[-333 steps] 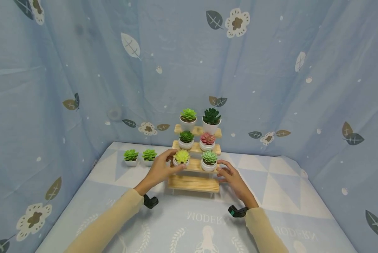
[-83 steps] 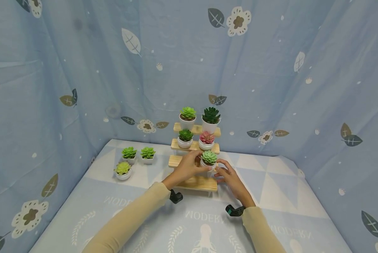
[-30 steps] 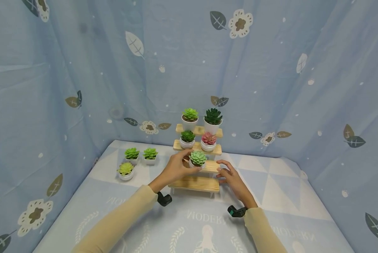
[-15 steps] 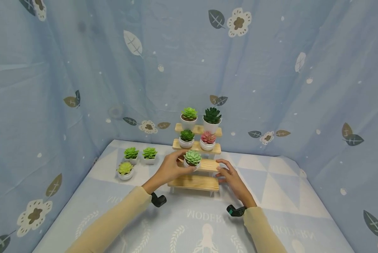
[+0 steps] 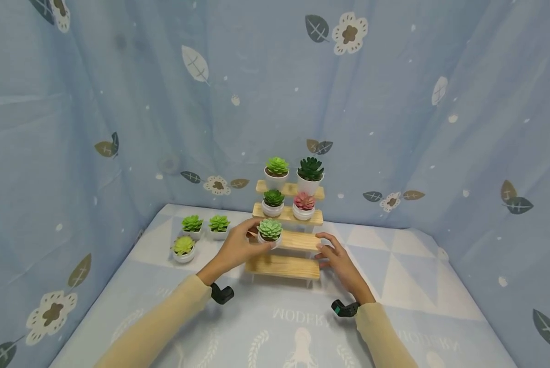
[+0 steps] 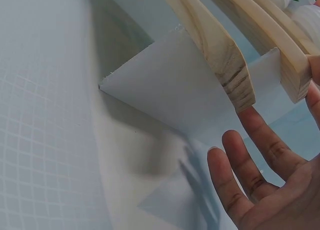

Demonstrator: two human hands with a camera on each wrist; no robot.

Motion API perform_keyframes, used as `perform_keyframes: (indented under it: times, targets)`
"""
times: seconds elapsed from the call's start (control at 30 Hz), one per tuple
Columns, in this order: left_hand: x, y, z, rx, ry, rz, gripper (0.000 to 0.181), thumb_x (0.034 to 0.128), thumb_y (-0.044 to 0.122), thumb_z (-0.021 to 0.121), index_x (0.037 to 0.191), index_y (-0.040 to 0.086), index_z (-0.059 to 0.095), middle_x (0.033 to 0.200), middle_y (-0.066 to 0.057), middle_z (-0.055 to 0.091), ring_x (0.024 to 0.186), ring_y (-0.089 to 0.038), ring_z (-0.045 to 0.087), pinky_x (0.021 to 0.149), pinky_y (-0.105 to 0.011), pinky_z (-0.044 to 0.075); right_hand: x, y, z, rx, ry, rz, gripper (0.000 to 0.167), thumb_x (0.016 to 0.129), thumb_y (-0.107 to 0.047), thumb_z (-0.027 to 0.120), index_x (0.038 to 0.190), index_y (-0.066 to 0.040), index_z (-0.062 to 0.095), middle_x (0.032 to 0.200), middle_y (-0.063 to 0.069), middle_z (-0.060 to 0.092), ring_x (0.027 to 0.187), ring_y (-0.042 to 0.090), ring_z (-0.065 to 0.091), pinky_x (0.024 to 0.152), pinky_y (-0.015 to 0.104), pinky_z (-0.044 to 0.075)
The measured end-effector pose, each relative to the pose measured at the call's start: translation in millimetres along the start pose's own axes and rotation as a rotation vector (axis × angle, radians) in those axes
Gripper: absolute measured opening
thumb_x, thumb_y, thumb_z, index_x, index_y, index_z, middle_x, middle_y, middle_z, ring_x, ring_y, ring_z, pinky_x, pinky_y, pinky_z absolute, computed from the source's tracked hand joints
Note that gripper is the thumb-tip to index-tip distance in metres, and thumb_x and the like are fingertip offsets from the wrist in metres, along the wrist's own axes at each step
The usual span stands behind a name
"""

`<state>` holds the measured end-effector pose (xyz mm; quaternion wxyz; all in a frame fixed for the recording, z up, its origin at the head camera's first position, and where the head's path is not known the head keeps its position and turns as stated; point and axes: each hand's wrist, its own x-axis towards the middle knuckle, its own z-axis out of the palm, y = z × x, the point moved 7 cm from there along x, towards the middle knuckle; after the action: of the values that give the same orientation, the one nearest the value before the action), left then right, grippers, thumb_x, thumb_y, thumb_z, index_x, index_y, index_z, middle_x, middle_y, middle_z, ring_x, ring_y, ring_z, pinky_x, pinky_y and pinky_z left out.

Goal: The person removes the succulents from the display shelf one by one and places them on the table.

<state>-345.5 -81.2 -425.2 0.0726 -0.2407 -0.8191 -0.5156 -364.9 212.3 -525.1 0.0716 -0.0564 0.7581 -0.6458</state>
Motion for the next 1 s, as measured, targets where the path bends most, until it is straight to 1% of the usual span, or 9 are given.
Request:
perform_keyframes:
  times: [0.1, 0.17, 0.27, 0.37, 0.53, 0.7, 0.8, 0.87, 1.0]
  targets:
    - [-1.5, -2.5, -5.4, -0.001, 0.005, -0.011, 0.061, 0.0849, 0.036, 0.087, 0.138, 0.020, 0.062, 0.113, 0.001, 0.065, 0.096, -0.020, 0.062, 0.085, -0.043, 0.054, 0.2, -2.5, -2.4, 0.003, -0.001, -0.006, 0.054, 0.101, -0.052, 0.061, 0.149, -0.031, 0.048, 0.141, 0.015, 0.054, 0.115, 0.034, 0.061, 0.092, 0.050, 0.054]
    - [-3.5, -5.5, -8.5, 0.008, 0.010, -0.032, 0.062, 0.0850, 0.037, 0.087, 0.138, 0.018, 0.062, 0.112, 0.001, 0.065, 0.096, -0.021, 0.062, 0.086, -0.045, 0.054, 0.4, -2.5, -3.5, 0.006, -0.001, 0.001, 0.055, 0.101, -0.052, 0.063, 0.150, -0.031, 0.049, 0.143, 0.013, 0.054, 0.115, 0.034, 0.061, 0.092, 0.051, 0.054]
    - [-7.1, -9.5, -12.1, 0.035, 0.011, -0.055, 0.065, 0.0852, 0.040, 0.086, 0.140, 0.017, 0.060, 0.114, 0.000, 0.065, 0.097, -0.021, 0.062, 0.087, -0.047, 0.054, 0.1, -1.9, -4.2, 0.006, 0.002, 0.013, 0.057, 0.100, -0.052, 0.064, 0.150, -0.030, 0.050, 0.143, 0.011, 0.053, 0.116, 0.033, 0.061, 0.093, 0.051, 0.054]
    - [-10.4, -12.1, -15.1, 0.052, 0.009, -0.063, 0.068, 0.0857, 0.041, 0.086, 0.142, 0.016, 0.059, 0.114, -0.001, 0.064, 0.099, -0.023, 0.061, 0.088, -0.048, 0.053, -1.1, -2.7, -4.0, 0.003, 0.003, 0.012, 0.056, 0.100, -0.052, 0.064, 0.150, -0.030, 0.051, 0.141, 0.012, 0.054, 0.116, 0.034, 0.060, 0.093, 0.052, 0.054]
    - [-14.8, -15.3, -22.5, 0.064, 0.023, -0.065, 0.070, 0.0860, 0.040, 0.085, 0.144, 0.012, 0.057, 0.113, -0.005, 0.063, 0.100, -0.029, 0.062, 0.088, -0.048, 0.053, -3.0, -6.7, -2.0, -0.013, -0.010, -0.007, 0.052, 0.101, -0.050, 0.064, 0.148, -0.032, 0.052, 0.137, 0.016, 0.056, 0.118, 0.038, 0.059, 0.094, 0.054, 0.053]
    - [-18.3, -20.2, -32.2, 0.094, 0.042, -0.076, 0.074, 0.0859, 0.043, 0.085, 0.145, 0.010, 0.055, 0.116, -0.006, 0.063, 0.100, -0.026, 0.062, 0.087, -0.044, 0.053, -5.0, -10.4, -2.3, -0.052, -0.007, -0.041, 0.051, 0.101, -0.050, 0.063, 0.148, -0.033, 0.053, 0.136, 0.017, 0.058, 0.120, 0.041, 0.057, 0.096, 0.056, 0.051]
    - [-20.7, -25.4, -37.2, 0.106, 0.053, -0.102, 0.076, 0.0854, 0.044, 0.085, 0.146, 0.010, 0.054, 0.118, -0.007, 0.063, 0.101, -0.024, 0.062, 0.089, -0.043, 0.053, -4.8, -10.9, -3.1, -0.067, 0.003, -0.047, 0.050, 0.102, -0.049, 0.063, 0.148, -0.032, 0.054, 0.136, 0.017, 0.058, 0.121, 0.042, 0.056, 0.096, 0.057, 0.050]
    - [-22.6, -29.6, -40.1, 0.113, 0.057, -0.118, 0.077, 0.0854, 0.044, 0.085, 0.147, 0.009, 0.054, 0.118, -0.008, 0.063, 0.102, -0.026, 0.063, 0.090, -0.045, 0.053, -5.1, -11.3, -3.0, -0.066, 0.007, -0.039, 0.051, 0.102, -0.048, 0.062, 0.149, -0.031, 0.053, 0.137, 0.018, 0.058, 0.122, 0.043, 0.055, 0.096, 0.058, 0.050]
    - [-27.2, -39.0, -46.4, 0.126, 0.069, -0.165, 0.083, 0.0838, 0.050, 0.085, 0.148, 0.008, 0.052, 0.118, -0.009, 0.063, 0.106, -0.031, 0.063, 0.092, -0.047, 0.053, -9.0, -15.9, -1.7, -0.053, 0.003, -0.014, 0.050, 0.105, -0.042, 0.061, 0.151, -0.027, 0.051, 0.139, 0.020, 0.056, 0.126, 0.047, 0.052, 0.099, 0.062, 0.047]
